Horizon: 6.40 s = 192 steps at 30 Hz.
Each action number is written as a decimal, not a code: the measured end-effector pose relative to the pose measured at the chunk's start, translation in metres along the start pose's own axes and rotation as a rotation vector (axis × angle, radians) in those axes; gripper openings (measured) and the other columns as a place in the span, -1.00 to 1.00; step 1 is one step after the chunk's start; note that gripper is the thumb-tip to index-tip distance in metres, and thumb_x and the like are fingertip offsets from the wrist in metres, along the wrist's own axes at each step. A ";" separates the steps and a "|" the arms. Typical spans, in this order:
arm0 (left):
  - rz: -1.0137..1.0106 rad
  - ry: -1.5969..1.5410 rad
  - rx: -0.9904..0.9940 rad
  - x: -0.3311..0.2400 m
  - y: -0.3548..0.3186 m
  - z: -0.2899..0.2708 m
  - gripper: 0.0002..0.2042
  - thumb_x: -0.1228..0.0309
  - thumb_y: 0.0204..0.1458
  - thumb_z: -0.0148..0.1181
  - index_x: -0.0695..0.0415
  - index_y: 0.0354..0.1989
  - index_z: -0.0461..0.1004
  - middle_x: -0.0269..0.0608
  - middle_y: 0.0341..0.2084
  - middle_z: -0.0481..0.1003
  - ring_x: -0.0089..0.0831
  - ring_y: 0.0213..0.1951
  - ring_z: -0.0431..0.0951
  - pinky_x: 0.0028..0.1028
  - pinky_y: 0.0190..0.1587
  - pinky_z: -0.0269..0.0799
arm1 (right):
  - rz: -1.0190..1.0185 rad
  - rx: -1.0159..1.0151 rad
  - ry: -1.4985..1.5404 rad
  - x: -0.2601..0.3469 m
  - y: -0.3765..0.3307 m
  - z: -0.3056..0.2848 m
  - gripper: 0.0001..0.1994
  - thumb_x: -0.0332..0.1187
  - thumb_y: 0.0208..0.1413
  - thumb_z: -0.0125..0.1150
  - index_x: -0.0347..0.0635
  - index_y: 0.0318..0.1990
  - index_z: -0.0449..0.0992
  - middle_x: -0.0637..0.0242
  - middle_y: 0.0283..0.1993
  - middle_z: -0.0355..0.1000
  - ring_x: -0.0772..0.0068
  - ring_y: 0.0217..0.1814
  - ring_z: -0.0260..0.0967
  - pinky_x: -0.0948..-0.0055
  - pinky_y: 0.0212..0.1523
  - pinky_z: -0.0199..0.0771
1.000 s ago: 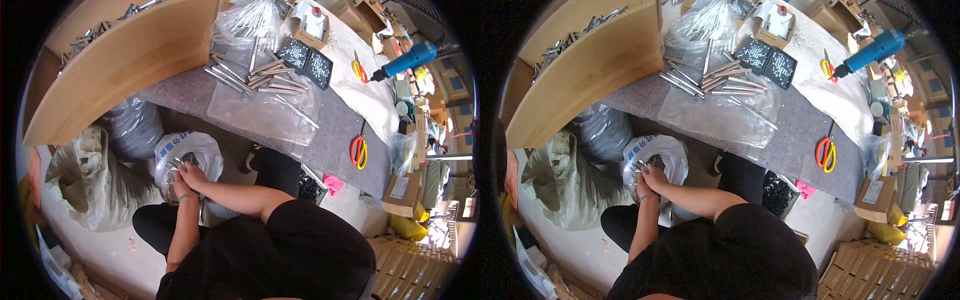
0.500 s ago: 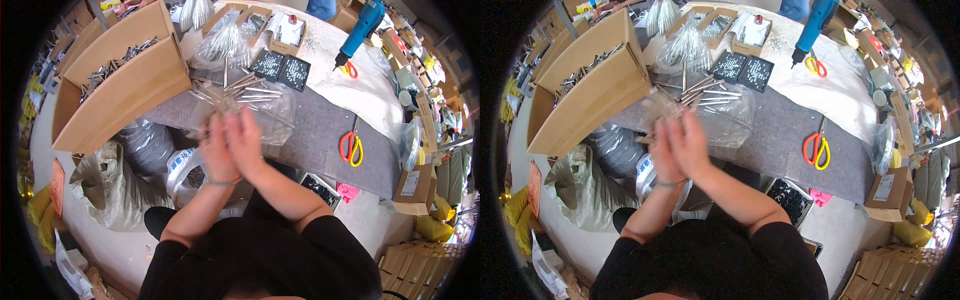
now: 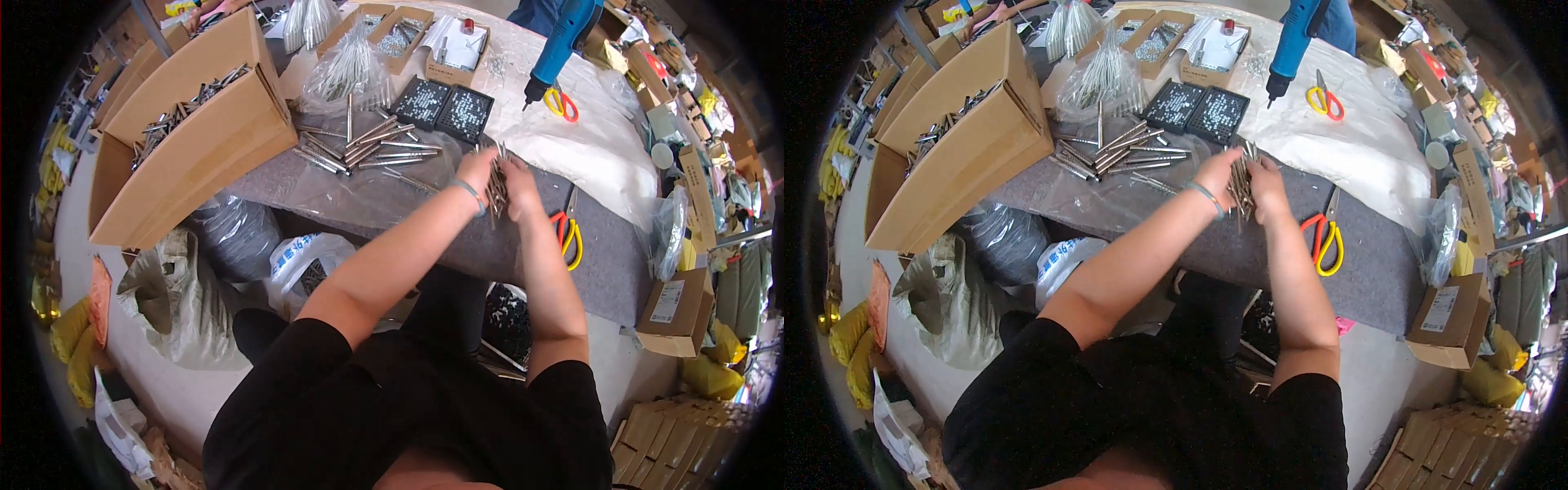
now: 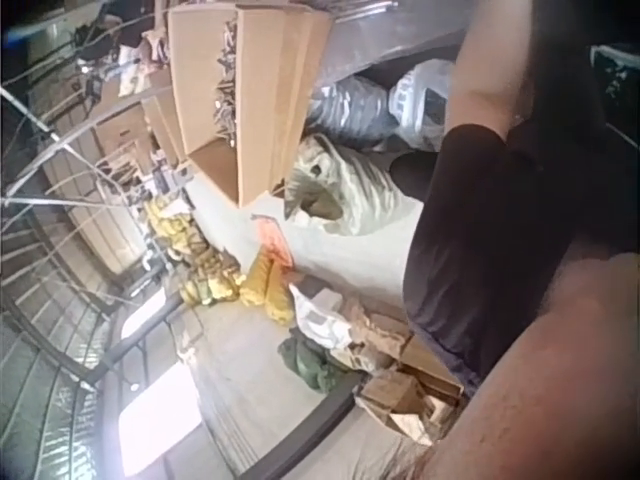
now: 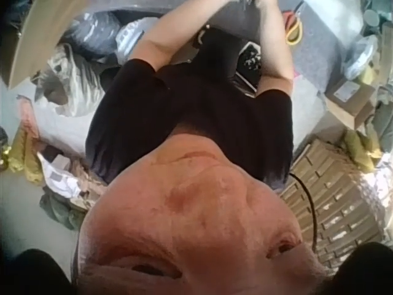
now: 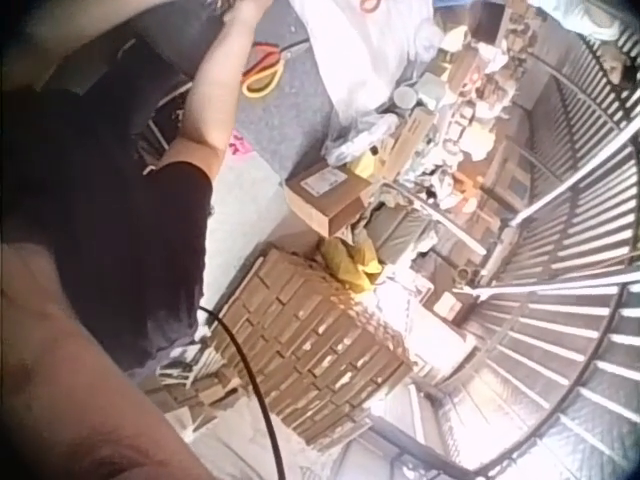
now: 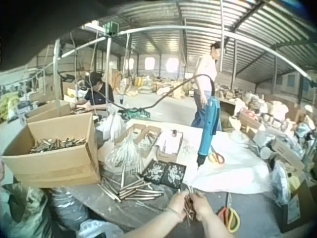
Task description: Sorting and assembling small metal and plastic components in a manufacturing environment.
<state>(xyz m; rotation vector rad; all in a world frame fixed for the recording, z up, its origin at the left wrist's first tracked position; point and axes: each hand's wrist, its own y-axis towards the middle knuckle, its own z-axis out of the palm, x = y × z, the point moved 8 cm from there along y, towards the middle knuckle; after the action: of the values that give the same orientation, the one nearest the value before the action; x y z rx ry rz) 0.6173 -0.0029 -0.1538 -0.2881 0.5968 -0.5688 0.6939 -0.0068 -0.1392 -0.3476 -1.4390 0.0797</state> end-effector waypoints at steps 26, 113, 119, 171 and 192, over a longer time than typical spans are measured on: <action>0.715 0.429 -0.443 -0.161 -0.476 -0.185 -0.65 0.29 0.09 -0.07 0.23 -0.01 0.30 -0.09 -0.08 0.39 -0.34 -0.09 0.40 -0.33 0.01 0.29 | -0.493 0.098 -0.734 0.066 -0.067 -0.058 -0.52 -0.23 0.08 0.05 -0.28 0.11 0.22 0.02 0.10 0.24 0.21 0.12 0.23 0.39 0.07 0.21; 1.455 1.860 0.122 -0.144 -0.286 0.029 -0.74 0.62 -0.24 0.19 0.24 -0.28 0.44 -0.06 -0.27 0.46 -0.17 -0.19 0.46 -0.36 -0.14 0.35 | 0.148 0.365 -1.438 -0.073 -0.218 -0.117 -0.79 -0.23 -0.03 0.10 -0.13 -0.31 0.48 0.11 -0.38 0.45 0.09 -0.28 0.42 0.17 -0.29 0.39; 1.339 1.655 0.131 -0.082 -0.248 -0.015 -0.79 0.46 -0.18 0.21 0.13 -0.31 0.45 -0.19 -0.26 0.45 -0.21 -0.23 0.46 -0.37 -0.22 0.39 | -0.287 -0.415 -1.485 0.076 -0.152 -0.096 -0.67 -0.16 -0.06 0.10 -0.14 -0.18 0.36 0.07 -0.34 0.44 0.06 -0.27 0.42 0.16 -0.28 0.40; 1.131 1.767 0.249 -0.060 -0.122 -0.033 -0.89 0.43 -0.18 0.17 0.13 -0.46 0.43 -0.27 -0.44 0.36 -0.26 -0.30 0.38 -0.34 -0.26 0.33 | -0.705 -0.162 -1.091 0.017 -0.115 0.041 -0.85 -0.36 -0.15 0.21 -0.12 -0.36 0.50 0.30 -0.35 0.40 0.21 -0.26 0.35 0.30 -0.25 0.32; 1.189 1.876 0.269 -0.055 -0.128 -0.027 -0.85 0.40 -0.12 0.12 0.13 -0.35 0.42 -0.31 -0.36 0.38 -0.33 -0.21 0.37 -0.38 -0.19 0.29 | -0.839 -0.121 -1.011 0.004 -0.110 0.047 -0.85 -0.31 -0.13 0.22 -0.11 -0.38 0.52 0.34 -0.40 0.42 0.26 -0.34 0.37 0.36 -0.32 0.29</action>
<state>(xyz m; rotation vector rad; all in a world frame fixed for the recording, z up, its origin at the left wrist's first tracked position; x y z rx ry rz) 0.5102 -0.0776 -0.0975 1.0041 2.2204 0.4620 0.6315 -0.1014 -0.1000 0.2840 -2.4884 -0.5931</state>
